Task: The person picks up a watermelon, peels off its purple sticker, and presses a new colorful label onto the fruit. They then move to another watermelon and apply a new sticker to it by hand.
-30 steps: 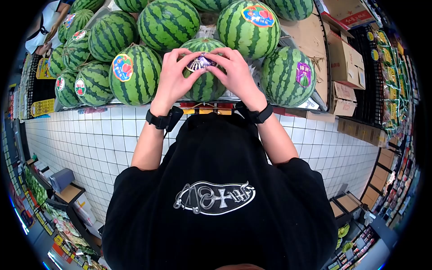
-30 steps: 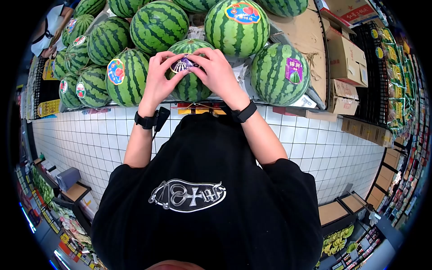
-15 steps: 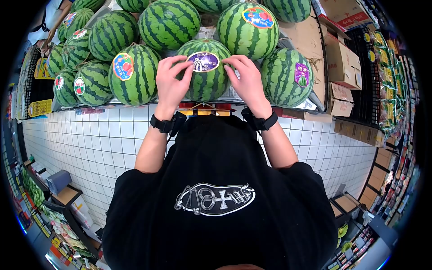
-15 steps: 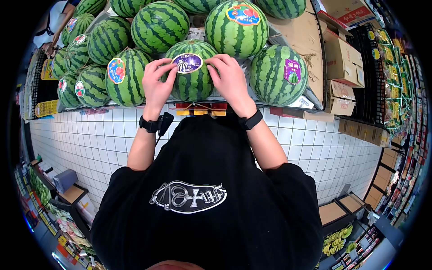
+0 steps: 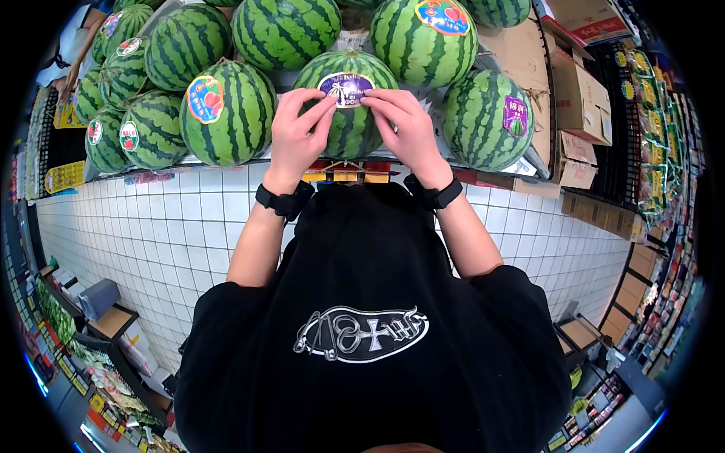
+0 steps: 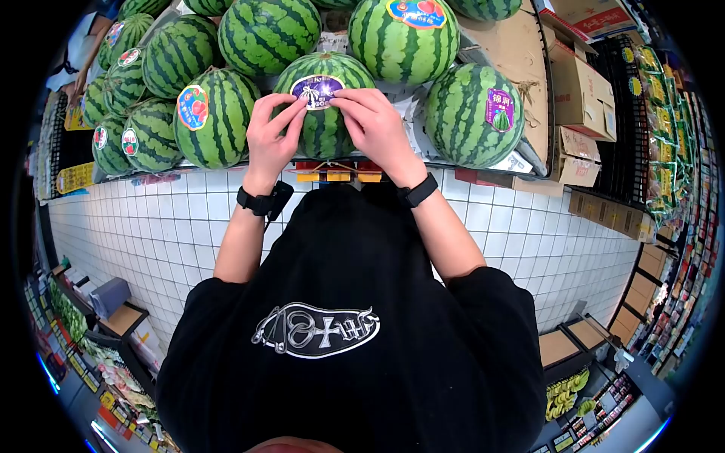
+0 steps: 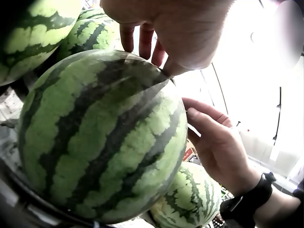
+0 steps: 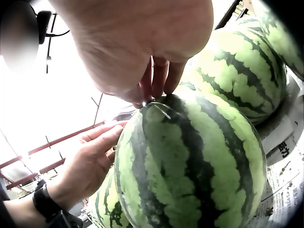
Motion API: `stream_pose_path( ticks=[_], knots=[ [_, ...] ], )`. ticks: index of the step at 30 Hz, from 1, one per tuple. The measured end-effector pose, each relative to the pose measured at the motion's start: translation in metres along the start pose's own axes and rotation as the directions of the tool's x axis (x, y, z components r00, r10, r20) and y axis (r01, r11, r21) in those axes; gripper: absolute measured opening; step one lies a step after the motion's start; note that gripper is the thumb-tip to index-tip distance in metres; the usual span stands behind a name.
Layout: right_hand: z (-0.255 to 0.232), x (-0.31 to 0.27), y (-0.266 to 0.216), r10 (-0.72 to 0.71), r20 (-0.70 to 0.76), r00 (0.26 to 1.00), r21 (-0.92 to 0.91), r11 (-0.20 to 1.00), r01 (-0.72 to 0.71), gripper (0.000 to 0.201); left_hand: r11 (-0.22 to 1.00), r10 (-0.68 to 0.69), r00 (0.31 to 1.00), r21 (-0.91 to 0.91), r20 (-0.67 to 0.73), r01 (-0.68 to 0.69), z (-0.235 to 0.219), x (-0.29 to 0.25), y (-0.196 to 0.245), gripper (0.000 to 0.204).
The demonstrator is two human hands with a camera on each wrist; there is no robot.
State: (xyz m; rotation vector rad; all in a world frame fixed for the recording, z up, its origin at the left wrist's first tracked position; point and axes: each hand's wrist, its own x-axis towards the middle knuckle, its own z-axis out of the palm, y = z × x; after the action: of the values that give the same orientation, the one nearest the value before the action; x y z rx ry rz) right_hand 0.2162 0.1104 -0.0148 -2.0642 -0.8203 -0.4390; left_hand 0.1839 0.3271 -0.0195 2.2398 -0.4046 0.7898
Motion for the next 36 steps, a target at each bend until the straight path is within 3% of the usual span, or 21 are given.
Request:
stream_pose_path(
  ticks=[5, 9, 12, 16, 20, 26, 33, 36],
  knots=[
    [0.004, -0.005, -0.002, 0.066, -0.043, 0.997, -0.002, 0.998, -0.066, 0.028, 0.999, 0.020, 1.000, 0.028, -0.017, -0.020, -0.002, -0.007, -0.003, 0.026],
    [-0.002, -0.010, -0.001, 0.149, -0.030, 0.988, -0.036, 0.988, -0.150, 0.028, 0.997, -0.079, 0.997, 0.025, 0.004, 0.079, -0.007, -0.015, -0.007, 0.022],
    [-0.005, -0.012, -0.005, 0.213, -0.015, 0.977, -0.012, 0.977, -0.213, 0.035, 0.995, -0.103, 0.990, -0.006, 0.098, 0.104, -0.014, -0.007, 0.007, 0.031],
    [0.001, -0.007, -0.016, 0.084, 0.035, 0.996, -0.125, 0.989, -0.079, 0.043, 0.998, -0.051, 0.981, 0.038, 0.188, 0.044, -0.010, -0.006, 0.000, 0.038],
    [0.013, -0.017, -0.009, 0.081, -0.002, 0.997, -0.190, 0.978, -0.079, 0.044, 0.998, -0.048, 0.982, 0.043, 0.181, 0.040, -0.009, -0.015, -0.011, 0.038],
    [0.021, -0.022, -0.020, 0.164, -0.064, 0.984, -0.185, 0.967, -0.174, 0.042, 0.998, -0.062, 0.988, 0.006, 0.143, 0.062, -0.010, -0.021, -0.012, 0.037],
    [0.034, -0.022, -0.035, 0.253, -0.159, 0.954, -0.170, 0.945, -0.279, 0.039, 0.971, -0.203, 0.961, -0.087, 0.188, 0.222, -0.014, -0.023, -0.020, 0.042],
    [0.034, -0.014, -0.045, 0.203, -0.122, 0.972, -0.247, 0.942, -0.228, 0.037, 0.992, -0.103, 0.977, -0.056, 0.188, 0.115, -0.014, -0.013, -0.010, 0.053]
  ],
)
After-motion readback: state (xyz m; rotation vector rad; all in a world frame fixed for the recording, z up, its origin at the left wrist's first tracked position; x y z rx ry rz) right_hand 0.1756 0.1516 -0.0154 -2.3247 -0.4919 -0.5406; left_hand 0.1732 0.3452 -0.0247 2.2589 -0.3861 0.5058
